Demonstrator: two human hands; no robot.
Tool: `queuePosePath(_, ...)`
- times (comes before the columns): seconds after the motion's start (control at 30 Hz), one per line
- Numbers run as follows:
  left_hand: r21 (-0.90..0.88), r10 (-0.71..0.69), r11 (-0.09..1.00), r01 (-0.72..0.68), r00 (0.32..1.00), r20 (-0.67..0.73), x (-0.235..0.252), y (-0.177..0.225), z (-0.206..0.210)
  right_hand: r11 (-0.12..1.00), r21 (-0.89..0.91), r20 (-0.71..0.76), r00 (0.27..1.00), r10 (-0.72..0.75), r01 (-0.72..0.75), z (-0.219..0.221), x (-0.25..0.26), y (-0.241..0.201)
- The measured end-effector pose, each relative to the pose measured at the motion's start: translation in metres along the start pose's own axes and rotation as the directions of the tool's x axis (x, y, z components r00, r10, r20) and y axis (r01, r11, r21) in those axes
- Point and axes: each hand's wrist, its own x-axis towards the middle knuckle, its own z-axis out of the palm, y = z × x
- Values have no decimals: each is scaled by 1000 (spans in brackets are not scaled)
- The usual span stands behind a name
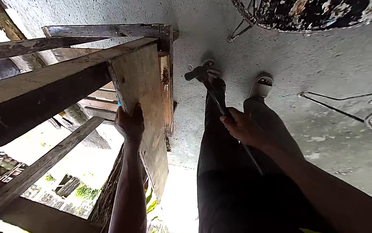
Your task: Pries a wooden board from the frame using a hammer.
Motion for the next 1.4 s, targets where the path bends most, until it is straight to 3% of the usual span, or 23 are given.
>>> queuePosePath(0.17,1,37,999,-37,999,-21,0,2,0,994,106,-70,998,0,7,38,14,-8)
queuePosePath(0.43,-6,4,1000,-4,999,40,2,10,-7,998,14,-115,991,-66,68,105,44,-107)
queuePosePath(0.57,-54,31,998,-26,994,103,2,-2,-6,996,-7,-217,972,-86,86,137,50,-103)
queuePosePath(0.7,-47,74,996,-70,992,105,3,-3,-10,989,-16,-275,950,-147,148,134,43,-100)
queuePosePath(0.93,-1,45,999,-45,992,121,0,-1,-8,972,-49,-249,939,-236,231,131,-44,-66)
queuePosePath(1.0,-14,44,999,-43,993,112,2,1,-9,938,-95,-350,870,-346,335,136,-59,-55)
queuePosePath(1.1,0,53,999,-53,992,115,0,-2,-9,851,-195,-479,709,-517,488,141,-67,-36)
queuePosePath(1.2,-18,74,997,-72,990,116,-3,-3,-10,805,-200,-422,692,-585,559,128,-71,-38)
queuePosePath(1.33,-20,70,997,-69,994,86,3,1,-10,707,-297,-388,595,-703,642,128,-65,-49)
queuePosePath(1.4,-29,46,999,-44,995,93,6,7,-11,682,-328,-361,580,-730,653,132,-61,-57)
